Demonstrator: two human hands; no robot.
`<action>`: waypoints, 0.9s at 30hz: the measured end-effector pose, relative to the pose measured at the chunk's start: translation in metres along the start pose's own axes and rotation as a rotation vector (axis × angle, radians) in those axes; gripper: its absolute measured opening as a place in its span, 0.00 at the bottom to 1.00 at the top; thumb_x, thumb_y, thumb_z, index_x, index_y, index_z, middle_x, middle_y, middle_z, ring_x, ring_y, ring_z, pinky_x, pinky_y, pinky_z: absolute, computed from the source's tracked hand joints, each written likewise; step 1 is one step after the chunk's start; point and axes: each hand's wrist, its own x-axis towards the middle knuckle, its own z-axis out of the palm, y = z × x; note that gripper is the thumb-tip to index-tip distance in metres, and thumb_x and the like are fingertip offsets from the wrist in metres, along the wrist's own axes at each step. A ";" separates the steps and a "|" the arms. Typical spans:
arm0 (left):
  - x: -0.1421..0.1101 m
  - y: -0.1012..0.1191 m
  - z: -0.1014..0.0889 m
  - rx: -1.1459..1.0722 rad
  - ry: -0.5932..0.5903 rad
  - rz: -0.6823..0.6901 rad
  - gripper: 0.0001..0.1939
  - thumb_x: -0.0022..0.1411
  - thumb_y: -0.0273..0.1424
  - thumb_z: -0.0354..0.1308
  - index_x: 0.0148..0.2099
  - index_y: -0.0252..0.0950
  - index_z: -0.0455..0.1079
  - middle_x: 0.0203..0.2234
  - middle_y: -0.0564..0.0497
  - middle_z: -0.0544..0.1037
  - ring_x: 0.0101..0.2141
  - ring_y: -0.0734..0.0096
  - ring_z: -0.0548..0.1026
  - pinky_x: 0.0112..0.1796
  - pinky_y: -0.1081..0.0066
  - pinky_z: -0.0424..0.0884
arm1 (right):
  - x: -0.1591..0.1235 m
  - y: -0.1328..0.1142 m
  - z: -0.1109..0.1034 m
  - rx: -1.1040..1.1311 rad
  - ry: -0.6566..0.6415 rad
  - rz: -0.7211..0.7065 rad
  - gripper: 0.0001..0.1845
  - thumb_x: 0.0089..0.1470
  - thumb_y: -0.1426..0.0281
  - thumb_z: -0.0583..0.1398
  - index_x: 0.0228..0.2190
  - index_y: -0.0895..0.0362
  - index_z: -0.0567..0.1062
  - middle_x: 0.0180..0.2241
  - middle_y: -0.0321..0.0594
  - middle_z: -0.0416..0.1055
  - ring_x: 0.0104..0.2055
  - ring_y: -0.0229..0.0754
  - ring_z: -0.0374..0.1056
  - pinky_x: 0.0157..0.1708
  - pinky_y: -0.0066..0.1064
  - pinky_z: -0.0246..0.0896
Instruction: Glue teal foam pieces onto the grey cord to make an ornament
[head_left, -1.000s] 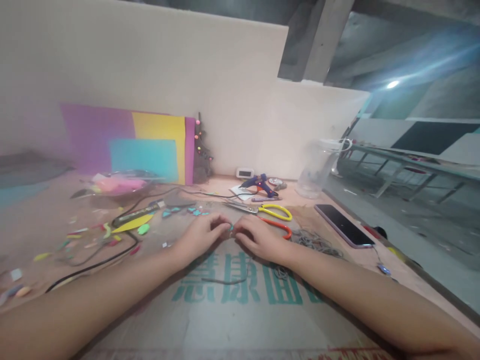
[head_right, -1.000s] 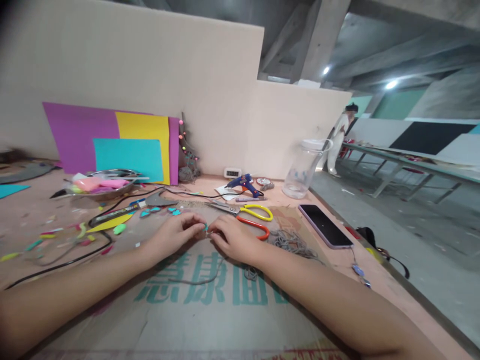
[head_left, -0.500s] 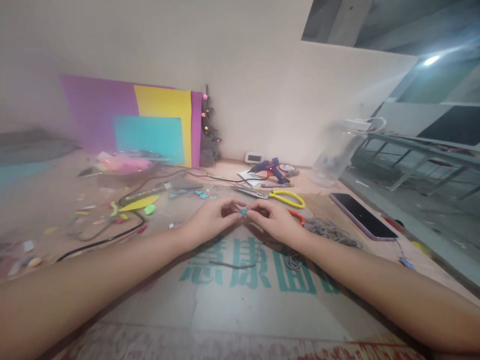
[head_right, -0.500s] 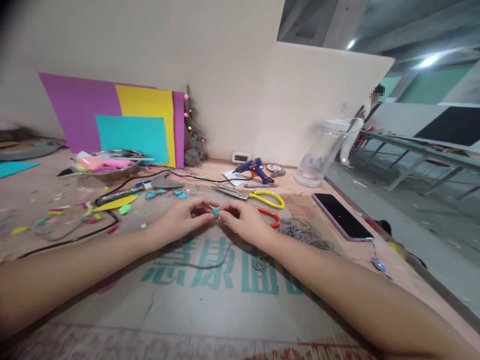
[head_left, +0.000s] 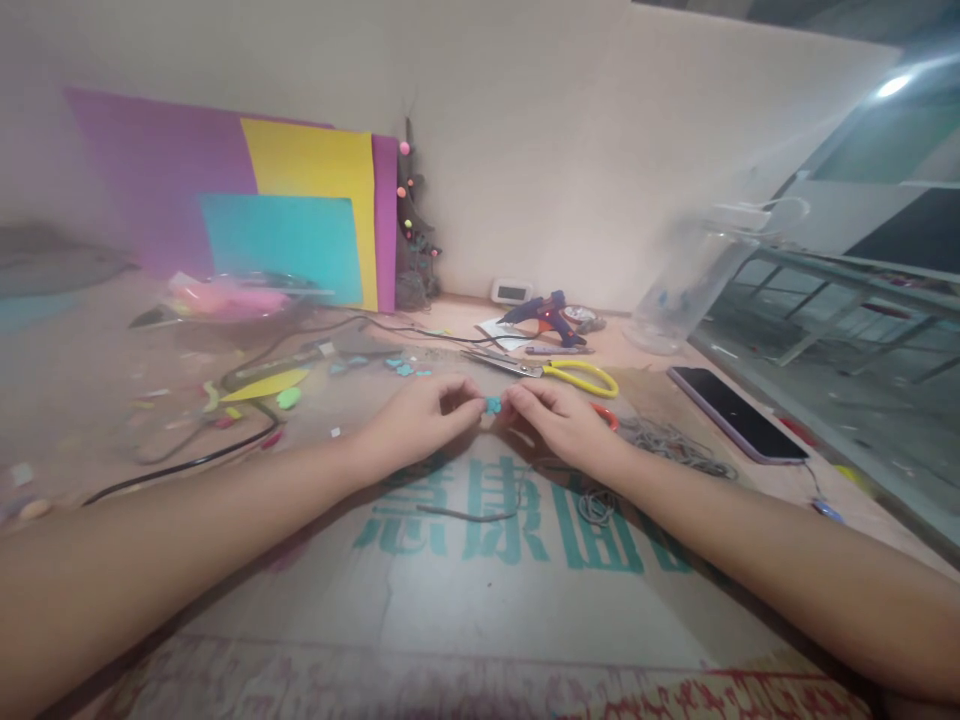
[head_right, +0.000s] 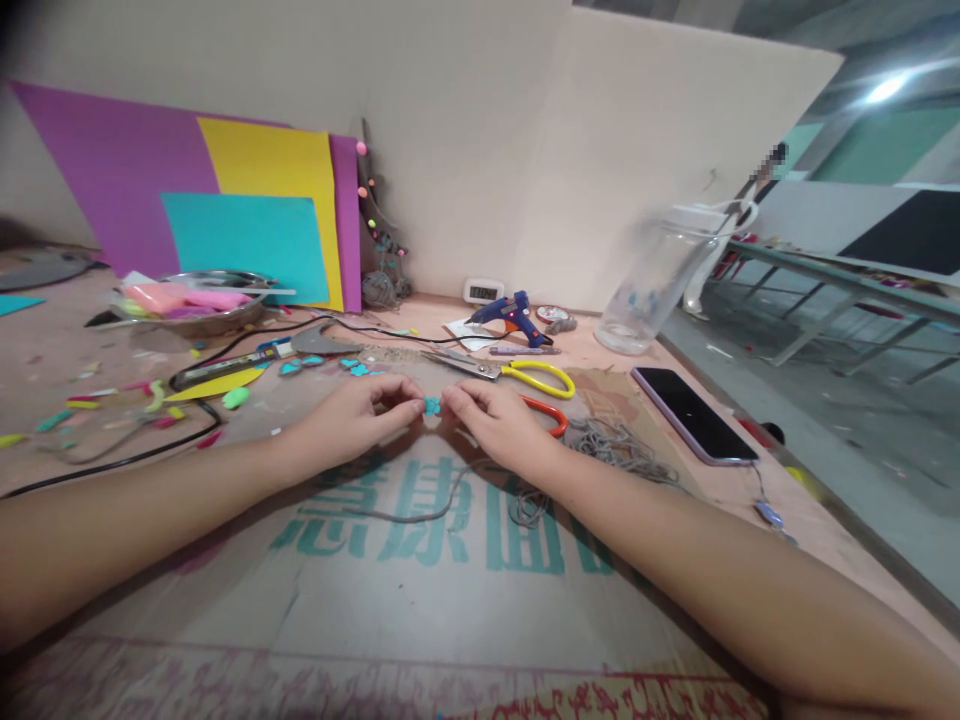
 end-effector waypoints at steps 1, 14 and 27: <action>0.000 0.001 0.000 0.000 0.000 0.000 0.13 0.63 0.36 0.51 0.33 0.35 0.72 0.24 0.54 0.75 0.26 0.73 0.70 0.28 0.74 0.62 | 0.000 0.000 0.000 0.020 0.005 0.004 0.18 0.62 0.62 0.52 0.28 0.58 0.74 0.28 0.38 0.74 0.31 0.38 0.68 0.32 0.29 0.62; -0.001 0.005 -0.003 -0.025 -0.026 -0.015 0.16 0.64 0.40 0.50 0.33 0.35 0.72 0.24 0.54 0.74 0.27 0.72 0.69 0.28 0.74 0.62 | 0.000 0.001 0.006 0.103 0.023 0.105 0.12 0.57 0.62 0.58 0.29 0.58 0.72 0.24 0.33 0.70 0.20 0.31 0.60 0.21 0.25 0.55; 0.001 0.003 -0.001 -0.083 0.019 -0.058 0.11 0.61 0.36 0.53 0.32 0.34 0.70 0.23 0.54 0.72 0.25 0.74 0.67 0.26 0.75 0.61 | -0.033 -0.045 0.007 -0.401 -0.321 -0.348 0.12 0.53 0.60 0.65 0.36 0.54 0.75 0.38 0.43 0.72 0.41 0.46 0.68 0.41 0.36 0.63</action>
